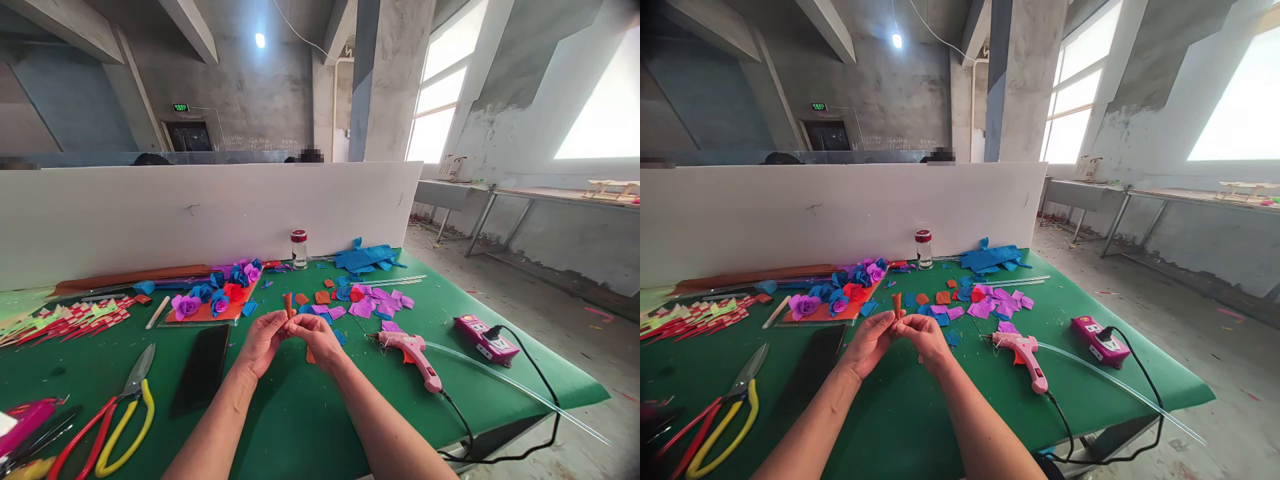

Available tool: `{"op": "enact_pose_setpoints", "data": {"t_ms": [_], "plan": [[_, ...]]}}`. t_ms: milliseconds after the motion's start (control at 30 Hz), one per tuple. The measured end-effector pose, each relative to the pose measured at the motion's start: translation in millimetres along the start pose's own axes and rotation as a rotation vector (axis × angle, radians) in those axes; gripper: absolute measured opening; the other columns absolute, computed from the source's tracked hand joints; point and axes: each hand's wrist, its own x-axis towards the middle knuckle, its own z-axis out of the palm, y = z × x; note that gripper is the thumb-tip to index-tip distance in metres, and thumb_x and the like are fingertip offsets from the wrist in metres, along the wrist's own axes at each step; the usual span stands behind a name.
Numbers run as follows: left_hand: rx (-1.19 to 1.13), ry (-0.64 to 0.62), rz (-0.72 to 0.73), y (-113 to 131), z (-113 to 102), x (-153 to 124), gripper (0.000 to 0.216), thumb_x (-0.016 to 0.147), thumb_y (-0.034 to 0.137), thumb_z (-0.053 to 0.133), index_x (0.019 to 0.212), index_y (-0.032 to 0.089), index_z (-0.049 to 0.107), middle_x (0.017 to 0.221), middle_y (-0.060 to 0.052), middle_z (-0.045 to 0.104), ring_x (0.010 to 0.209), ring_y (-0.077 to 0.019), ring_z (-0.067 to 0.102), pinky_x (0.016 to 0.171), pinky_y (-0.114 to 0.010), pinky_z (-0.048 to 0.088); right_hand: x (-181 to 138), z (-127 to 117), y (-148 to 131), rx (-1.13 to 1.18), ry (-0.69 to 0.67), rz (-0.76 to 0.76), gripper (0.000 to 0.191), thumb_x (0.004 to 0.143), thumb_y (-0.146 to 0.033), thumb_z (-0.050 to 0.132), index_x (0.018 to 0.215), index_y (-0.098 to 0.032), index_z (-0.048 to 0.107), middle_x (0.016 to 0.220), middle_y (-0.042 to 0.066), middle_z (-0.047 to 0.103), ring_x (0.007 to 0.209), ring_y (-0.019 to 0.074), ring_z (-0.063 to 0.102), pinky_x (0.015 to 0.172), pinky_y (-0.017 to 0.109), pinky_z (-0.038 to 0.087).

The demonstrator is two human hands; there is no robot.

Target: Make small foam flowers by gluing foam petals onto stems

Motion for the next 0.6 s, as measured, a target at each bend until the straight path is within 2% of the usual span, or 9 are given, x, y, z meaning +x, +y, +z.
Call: {"op": "enact_pose_setpoints", "data": {"t_ms": [267,467,600], "plan": [[-0.007,-0.007,-0.020,0.5,-0.4,-0.4,0.022,0.064,0.034,0.082,0.064,0.013,0.072,0.068,-0.003,0.066,0.061,-0.0102,0.054,0.063,-0.025,0.045,-0.7,-0.7,-0.6,0.012,-0.013,0.016,0.022,0.067,-0.038,0.078,0.070,-0.017,0.070,0.070,0.001,0.065,0.070,0.0133,0.059,0.078,0.028,0.047],[-0.011,-0.036,-0.052,-0.8,-3.3,-0.7,0.024,0.065,0.034,0.081,0.075,0.014,0.075,0.058,0.000,0.062,0.057,-0.0096,0.055,0.061,-0.024,0.044,-1.2,-3.3,0.0,0.075,-0.059,0.061,0.019,0.067,-0.034,0.078,0.071,-0.017,0.071,0.069,0.000,0.064,0.068,0.0121,0.057,0.076,0.026,0.045],[-0.019,-0.014,-0.064,-2.8,-5.8,0.2,0.024,0.062,0.033,0.083,0.074,0.013,0.075,0.056,0.001,0.061,0.056,-0.0091,0.055,0.060,-0.023,0.045,-2.7,-3.1,-2.0,0.099,-0.087,0.078,0.019,0.068,-0.034,0.079,0.069,-0.017,0.071,0.067,0.000,0.062,0.067,0.0111,0.055,0.075,0.026,0.043]]}}
